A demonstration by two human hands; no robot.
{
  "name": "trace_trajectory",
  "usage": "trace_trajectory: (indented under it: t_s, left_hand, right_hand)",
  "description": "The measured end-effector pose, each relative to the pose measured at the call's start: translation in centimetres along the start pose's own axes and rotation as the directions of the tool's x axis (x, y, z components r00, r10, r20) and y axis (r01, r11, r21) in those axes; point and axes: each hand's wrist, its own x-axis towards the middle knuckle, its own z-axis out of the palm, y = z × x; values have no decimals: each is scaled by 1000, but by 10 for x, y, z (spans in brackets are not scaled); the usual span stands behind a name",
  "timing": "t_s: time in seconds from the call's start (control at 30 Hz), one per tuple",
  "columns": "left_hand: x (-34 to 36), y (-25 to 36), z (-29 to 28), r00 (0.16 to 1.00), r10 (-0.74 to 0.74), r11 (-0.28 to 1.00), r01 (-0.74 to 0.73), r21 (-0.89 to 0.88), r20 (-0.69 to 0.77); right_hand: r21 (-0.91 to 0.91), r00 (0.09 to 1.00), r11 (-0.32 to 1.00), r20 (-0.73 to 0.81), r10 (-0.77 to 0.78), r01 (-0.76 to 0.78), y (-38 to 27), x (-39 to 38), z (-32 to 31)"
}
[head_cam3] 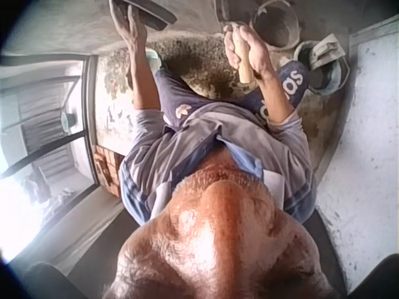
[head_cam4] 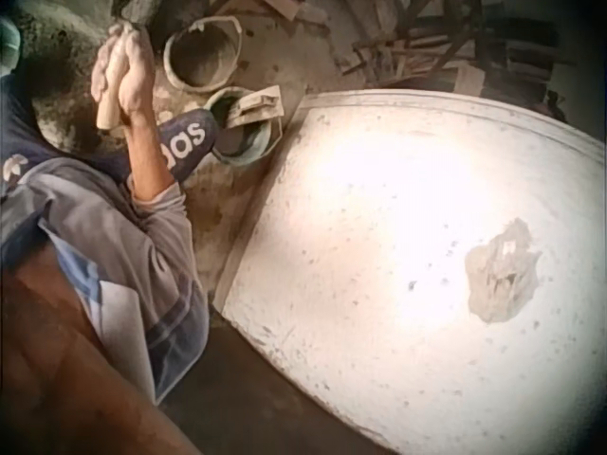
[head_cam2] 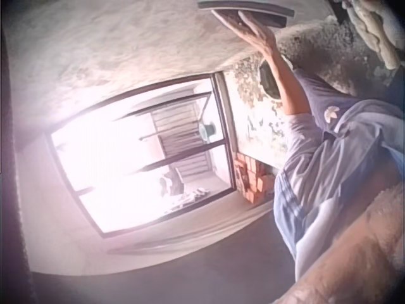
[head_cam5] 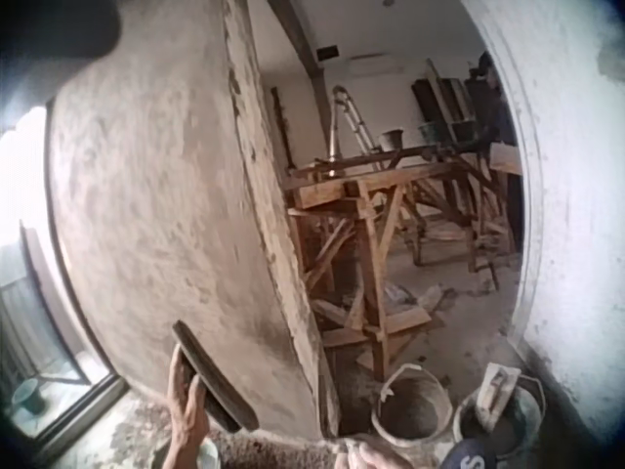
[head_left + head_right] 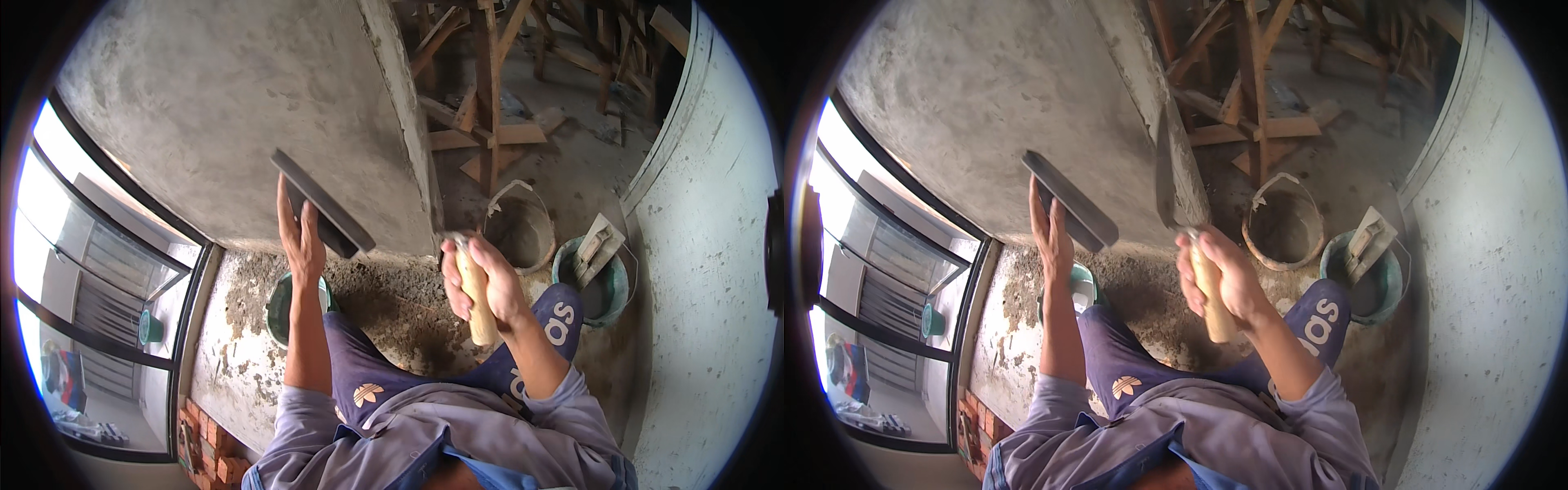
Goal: The person plasters a concrete wall by picking up wet cement from a bucket using a trowel, spreading it onto a hawk, and then applying and smoothing the cement onto the corner and face of the wall with a float.
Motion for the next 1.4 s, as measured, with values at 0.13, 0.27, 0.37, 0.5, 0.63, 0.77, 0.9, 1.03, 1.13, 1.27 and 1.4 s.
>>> trace_trajectory:
  t_s: [0.13, 0.27, 0.37, 0.5, 0.63, 0.77, 0.9, 1.03, 1.13, 1.27, 1.4]
  left_hand:
    - [-66, -23, -23, 982, -184, 983, 183, 34, 42]
    - [-103, -27, -46, 939, -336, 941, 338, -21, 70]
    - [-122, -35, -63, 926, -373, 928, 373, -3, 60]
    - [-139, -40, -72, 885, -463, 882, 465, -74, 44]
    - [-147, -42, -68, 876, -477, 878, 479, -10, 76]
    - [-166, -63, -65, 862, -492, 862, 502, -70, 119]
    - [-179, -63, -39, 784, -605, 784, 617, -70, 139]
    - [-214, -99, -39, 722, -675, 692, 690, -211, 151]
    - [-229, -108, -41, 672, -724, 628, 735, -255, 153]
    - [-234, -105, -44, 644, -733, 552, 751, -362, 217]
    - [-231, -105, -34, 676, -695, 639, 737, -219, 247]
  right_hand:
    - [-45, 996, 999, 84, -23, 26, -21, 46, 55]
    - [3, 997, 999, 64, -49, 49, -19, 61, 64]
    - [-14, 996, 998, 64, -57, 58, -17, 62, 59]
    - [31, 999, 999, 39, -24, 22, -14, 66, 47]
    - [152, 998, 987, -31, 57, -51, -3, 82, 4]
    - [173, 998, 984, -52, 47, -37, 11, 72, -17]
    - [89, 1000, 996, 3, -24, 24, 0, 46, 33]
    - [78, 1000, 997, -17, 16, -15, 17, 56, 27]
    - [173, 993, 984, -109, 53, -34, 30, 65, -11]
    - [192, 988, 981, -142, 68, -40, 39, 70, -56]
    - [111, 998, 991, -7, 70, -69, 38, 46, -16]
